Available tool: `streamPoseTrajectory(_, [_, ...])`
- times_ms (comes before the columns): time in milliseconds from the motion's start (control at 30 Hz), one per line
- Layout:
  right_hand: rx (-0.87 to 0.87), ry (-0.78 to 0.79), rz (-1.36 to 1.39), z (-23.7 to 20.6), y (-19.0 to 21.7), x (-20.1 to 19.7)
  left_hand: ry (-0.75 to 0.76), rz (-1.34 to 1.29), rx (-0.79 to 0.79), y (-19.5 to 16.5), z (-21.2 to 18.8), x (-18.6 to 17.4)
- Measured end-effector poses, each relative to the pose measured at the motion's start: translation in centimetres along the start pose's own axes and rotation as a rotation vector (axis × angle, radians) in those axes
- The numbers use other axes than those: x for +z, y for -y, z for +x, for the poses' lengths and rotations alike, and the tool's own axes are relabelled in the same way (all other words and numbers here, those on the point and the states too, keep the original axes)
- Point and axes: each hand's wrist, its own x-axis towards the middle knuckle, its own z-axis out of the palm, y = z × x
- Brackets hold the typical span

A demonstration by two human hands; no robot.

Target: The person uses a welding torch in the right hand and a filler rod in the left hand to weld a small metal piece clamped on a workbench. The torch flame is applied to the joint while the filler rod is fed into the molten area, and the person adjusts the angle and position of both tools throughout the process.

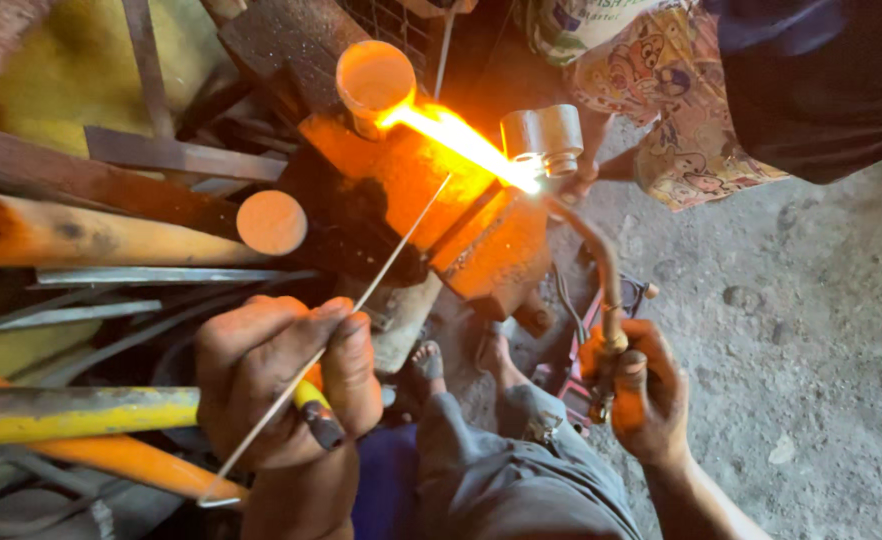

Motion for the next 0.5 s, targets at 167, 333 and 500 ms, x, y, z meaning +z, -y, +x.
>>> streamPoseTrajectory(167, [-0.007,-0.037,0.173,0.4,-1.3,-1.0,-0.091,0.038,0.093,0.5,0.6,-0.3])
streamPoseTrajectory(333, [0.007,0.081,0.160,1.2,-2.1,-2.4,-0.215,0.069,0.137,1.5,0.0,-0.4])
streamPoseTrajectory(500, [-0.106,0.031,0.268,3.7,-3.7,-3.8,-0.405,-0.003,-0.196,4.6,-3.1,-1.4])
